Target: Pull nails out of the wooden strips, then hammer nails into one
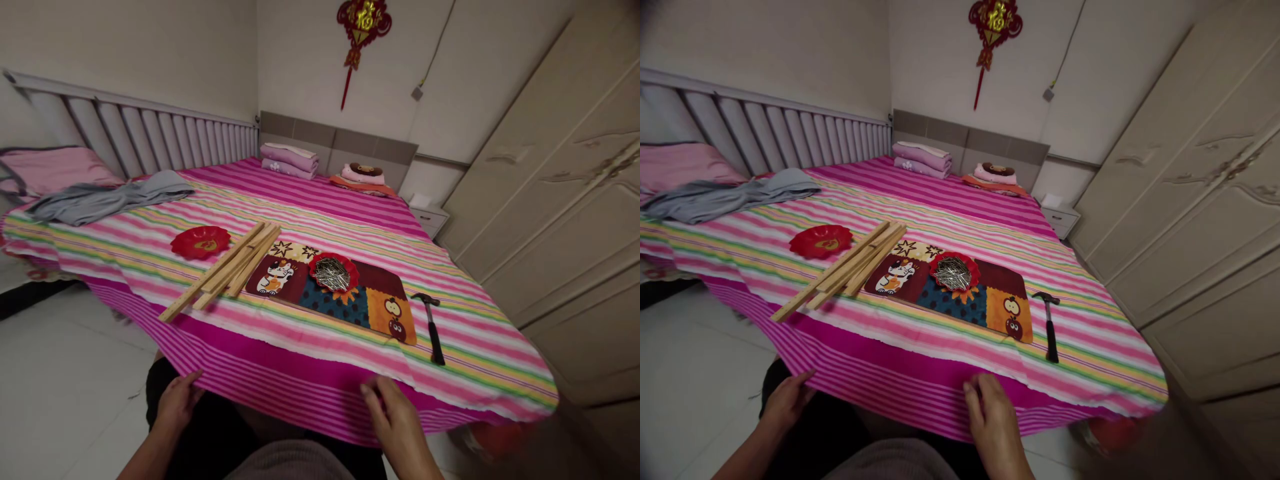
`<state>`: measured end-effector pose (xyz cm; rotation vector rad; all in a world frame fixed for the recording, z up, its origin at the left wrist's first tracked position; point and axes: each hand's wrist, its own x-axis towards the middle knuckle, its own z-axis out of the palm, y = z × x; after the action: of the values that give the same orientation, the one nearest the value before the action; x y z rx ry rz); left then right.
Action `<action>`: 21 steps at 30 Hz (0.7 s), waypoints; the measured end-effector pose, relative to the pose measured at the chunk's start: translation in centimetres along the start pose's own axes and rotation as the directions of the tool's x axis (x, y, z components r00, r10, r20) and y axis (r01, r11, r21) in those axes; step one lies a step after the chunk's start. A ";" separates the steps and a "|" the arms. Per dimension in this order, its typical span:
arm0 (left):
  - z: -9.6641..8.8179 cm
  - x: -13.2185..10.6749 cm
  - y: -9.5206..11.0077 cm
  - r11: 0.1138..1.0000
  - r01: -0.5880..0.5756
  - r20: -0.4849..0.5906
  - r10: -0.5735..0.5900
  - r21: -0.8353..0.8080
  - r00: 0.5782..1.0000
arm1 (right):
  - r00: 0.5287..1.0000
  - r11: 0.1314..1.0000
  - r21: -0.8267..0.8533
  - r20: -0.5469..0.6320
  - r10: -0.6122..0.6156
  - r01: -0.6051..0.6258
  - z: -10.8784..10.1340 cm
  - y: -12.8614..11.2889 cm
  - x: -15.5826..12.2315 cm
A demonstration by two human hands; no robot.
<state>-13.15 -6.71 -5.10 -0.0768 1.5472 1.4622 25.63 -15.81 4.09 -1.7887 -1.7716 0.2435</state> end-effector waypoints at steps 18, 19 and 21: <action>-0.6 0.9 -1.0 0.931 -0.107 0.064 0.090 0.349 0.994 | 0.995 0.897 -0.442 -0.079 -0.062 0.020 9.6 2.9 2.6; -0.9 1.0 -1.1 0.904 -0.135 0.080 0.112 0.405 0.990 | 0.995 0.893 -0.447 -0.059 -0.081 0.046 9.7 2.4 2.6; -1.7 1.1 -1.5 0.826 -0.208 0.112 0.176 0.524 0.978 | 0.991 0.884 -0.454 -0.017 -0.135 0.113 9.9 1.6 2.5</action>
<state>-13.83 -7.89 -7.23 0.4636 1.9025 1.1153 22.02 -10.52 -3.99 -1.9560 -2.0178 -0.2909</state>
